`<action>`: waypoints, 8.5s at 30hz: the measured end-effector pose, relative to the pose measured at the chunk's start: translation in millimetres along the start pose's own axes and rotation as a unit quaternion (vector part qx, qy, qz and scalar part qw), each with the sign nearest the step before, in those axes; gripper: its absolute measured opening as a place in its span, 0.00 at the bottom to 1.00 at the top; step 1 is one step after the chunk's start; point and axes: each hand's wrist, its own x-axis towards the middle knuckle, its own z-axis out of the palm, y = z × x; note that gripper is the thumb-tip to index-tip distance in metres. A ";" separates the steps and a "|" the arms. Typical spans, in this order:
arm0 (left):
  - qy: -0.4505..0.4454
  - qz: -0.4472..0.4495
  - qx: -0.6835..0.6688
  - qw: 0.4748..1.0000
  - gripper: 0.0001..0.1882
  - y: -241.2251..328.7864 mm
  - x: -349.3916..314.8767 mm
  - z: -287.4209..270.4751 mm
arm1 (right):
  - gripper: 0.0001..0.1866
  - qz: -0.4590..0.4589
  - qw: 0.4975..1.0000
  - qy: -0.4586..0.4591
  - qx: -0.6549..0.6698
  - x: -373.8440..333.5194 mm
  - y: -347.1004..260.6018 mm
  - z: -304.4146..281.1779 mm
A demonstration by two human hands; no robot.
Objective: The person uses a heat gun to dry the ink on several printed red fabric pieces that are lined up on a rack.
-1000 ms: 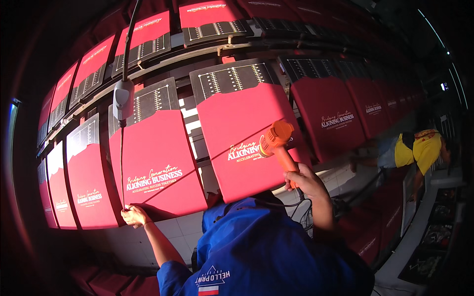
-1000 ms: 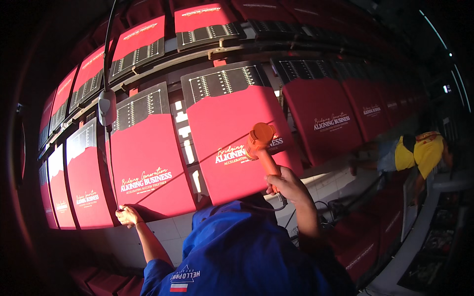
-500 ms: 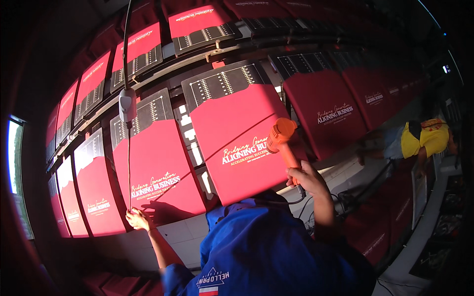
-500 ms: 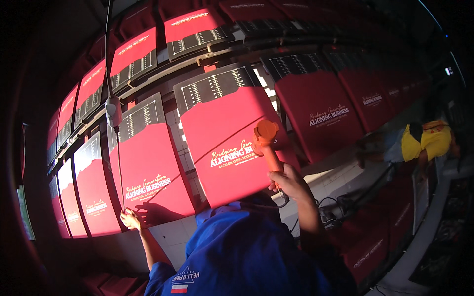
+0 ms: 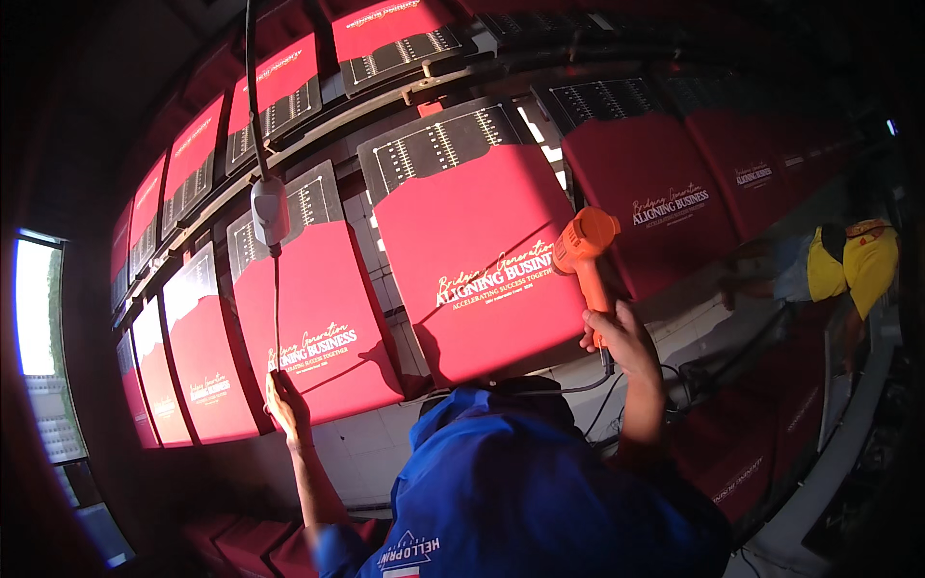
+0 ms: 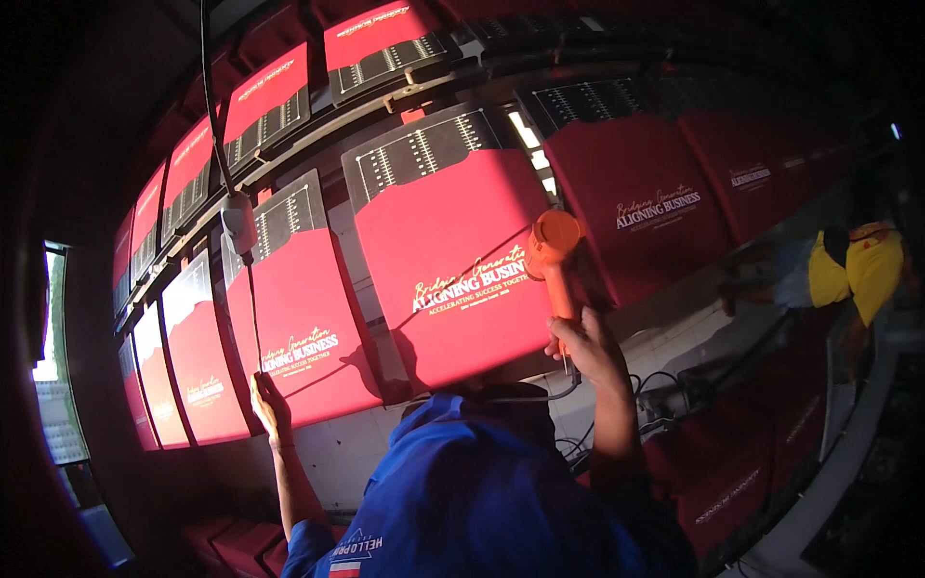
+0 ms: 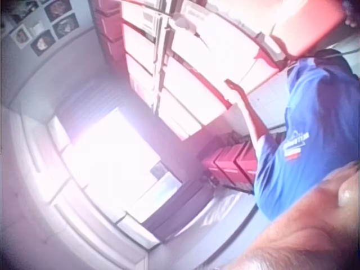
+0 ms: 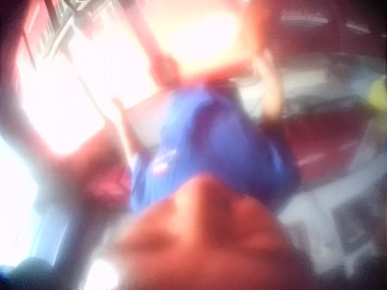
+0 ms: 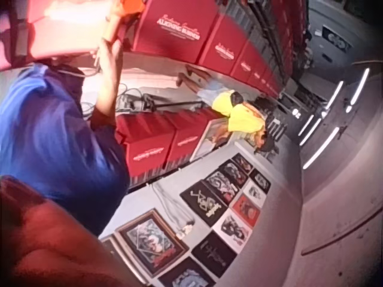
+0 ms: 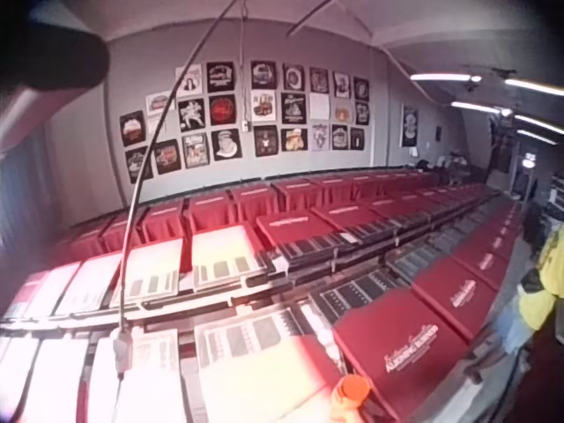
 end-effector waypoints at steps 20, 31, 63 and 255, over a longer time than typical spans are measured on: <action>0.338 -0.058 0.230 0.911 0.21 -326.4 89.2 -284.8 | 0.10 -0.006 0.999 -0.031 0.001 -18.8 1.9 186.8; 0.324 -0.047 0.420 0.846 0.23 -636.7 185.7 -426.3 | 0.10 -0.010 0.995 -0.098 0.015 -42.4 31.7 432.3; 0.223 -0.431 0.054 0.873 0.22 -535.8 136.3 -83.2 | 0.09 -0.003 0.997 -0.071 -0.009 -52.3 42.3 464.6; 0.329 -0.061 0.151 0.930 0.14 -554.8 134.5 -79.2 | 0.08 0.018 0.998 -0.033 -0.040 -91.1 59.7 499.8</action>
